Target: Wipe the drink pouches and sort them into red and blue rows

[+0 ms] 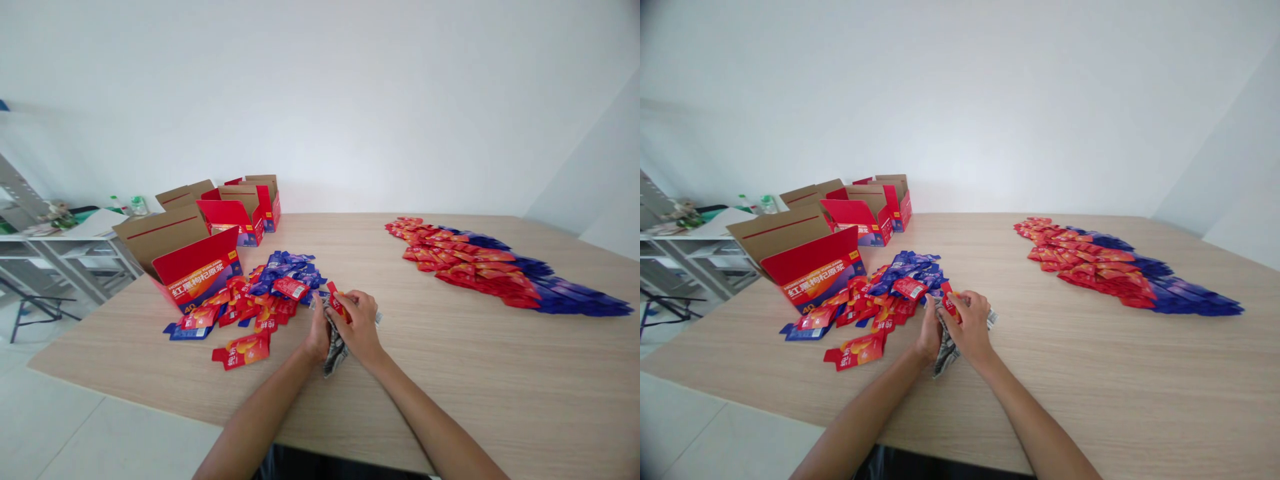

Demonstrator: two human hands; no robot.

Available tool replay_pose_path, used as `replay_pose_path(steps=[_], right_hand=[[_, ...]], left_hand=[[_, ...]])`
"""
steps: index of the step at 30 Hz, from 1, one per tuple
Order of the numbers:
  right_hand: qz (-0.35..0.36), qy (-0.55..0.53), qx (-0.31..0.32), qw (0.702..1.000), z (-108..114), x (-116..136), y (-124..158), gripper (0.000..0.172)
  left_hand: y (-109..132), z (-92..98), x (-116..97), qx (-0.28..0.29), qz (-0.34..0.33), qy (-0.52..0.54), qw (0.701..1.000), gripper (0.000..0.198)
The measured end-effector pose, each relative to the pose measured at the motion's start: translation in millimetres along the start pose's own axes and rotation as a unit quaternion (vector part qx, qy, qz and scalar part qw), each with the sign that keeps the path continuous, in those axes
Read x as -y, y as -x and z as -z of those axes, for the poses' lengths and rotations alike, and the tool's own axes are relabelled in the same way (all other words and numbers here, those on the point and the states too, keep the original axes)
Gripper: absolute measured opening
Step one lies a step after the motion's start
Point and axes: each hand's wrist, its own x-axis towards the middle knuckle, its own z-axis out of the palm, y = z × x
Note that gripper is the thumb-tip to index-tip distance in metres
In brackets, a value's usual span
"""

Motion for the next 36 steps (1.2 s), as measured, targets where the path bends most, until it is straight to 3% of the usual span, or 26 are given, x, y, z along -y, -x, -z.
replay_pose_path(steps=[5,10,18,24,27,36], right_hand=[[0.008,-0.040,0.043,0.998,3.5,6.6,-2.4,0.034],[0.060,-0.048,0.065,0.995,7.5,9.3,-5.0,0.028],[0.129,0.027,0.074,0.988,8.6,12.5,-2.9,0.031],[0.106,0.054,0.069,0.990,5.5,8.7,1.0,0.034],[0.109,0.066,0.092,0.988,7.0,8.1,0.3,0.037],[0.087,0.031,0.169,0.981,3.4,9.7,2.0,0.042]], left_hand=[[-1.6,2.3,-3.0,-0.038,-0.025,0.014,0.999,0.079],[-2.0,-1.1,-14.0,-0.057,-0.103,0.015,0.993,0.071],[1.8,-7.6,-16.0,-0.089,-0.144,-0.008,0.986,0.061],[-1.0,-9.3,-4.0,-0.128,-0.104,-0.005,0.986,0.058],[-2.3,-8.6,-3.1,-0.125,-0.124,-0.005,0.984,0.053],[-1.3,-7.7,-27.5,-0.112,-0.173,0.005,0.979,0.060]])
